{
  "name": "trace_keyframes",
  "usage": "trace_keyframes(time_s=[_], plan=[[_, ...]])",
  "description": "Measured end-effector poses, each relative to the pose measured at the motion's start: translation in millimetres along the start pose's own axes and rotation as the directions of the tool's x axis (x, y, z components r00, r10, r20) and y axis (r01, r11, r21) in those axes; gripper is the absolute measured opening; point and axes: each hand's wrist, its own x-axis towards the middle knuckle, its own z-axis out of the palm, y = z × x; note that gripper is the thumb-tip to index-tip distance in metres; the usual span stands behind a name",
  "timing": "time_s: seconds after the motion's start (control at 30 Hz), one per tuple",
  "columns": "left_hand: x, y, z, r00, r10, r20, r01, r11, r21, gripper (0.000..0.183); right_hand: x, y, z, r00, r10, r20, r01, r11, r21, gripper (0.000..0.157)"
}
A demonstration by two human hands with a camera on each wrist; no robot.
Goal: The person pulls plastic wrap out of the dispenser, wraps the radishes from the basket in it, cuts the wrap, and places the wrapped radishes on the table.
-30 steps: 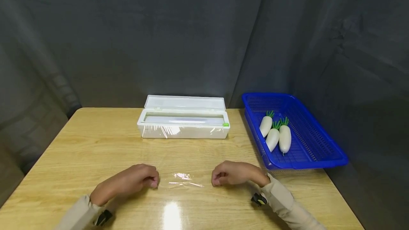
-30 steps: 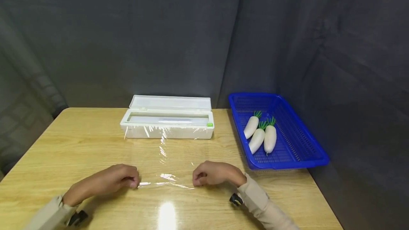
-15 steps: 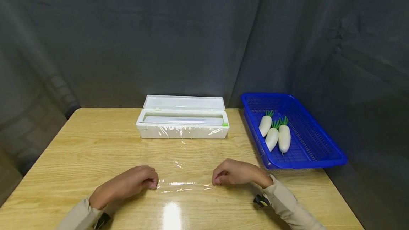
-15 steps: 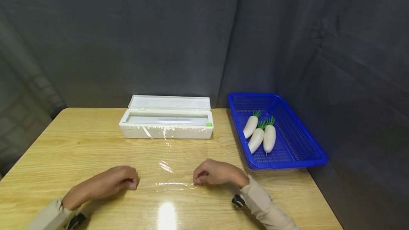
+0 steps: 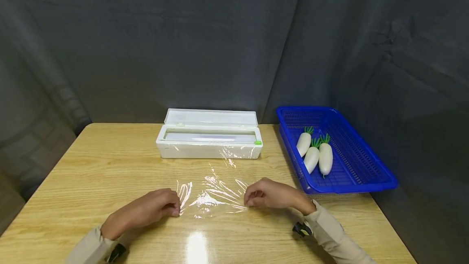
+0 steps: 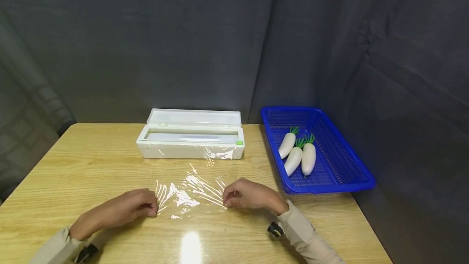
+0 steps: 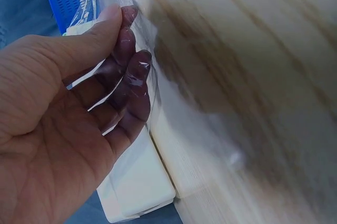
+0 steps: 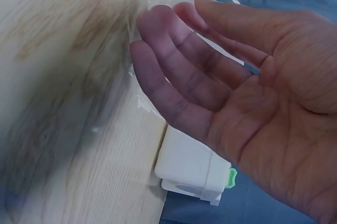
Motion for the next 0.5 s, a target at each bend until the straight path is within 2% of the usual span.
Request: trace_keyframes(time_s=[0.27, 0.5], plan=[[-0.9, 2.0, -3.2, 0.999, -0.048, 0.027, 0.048, 0.999, -0.007, 0.016, -0.3, -1.2, -0.3, 1.0, -0.002, -0.014, 0.002, 1.0, -0.013, 0.008], [-0.9, 2.8, -5.3, 0.996, -0.078, 0.046, 0.081, 0.993, -0.083, 0.015, -0.4, -2.4, -1.7, 0.999, -0.016, -0.035, 0.016, 1.0, -0.002, 0.007]])
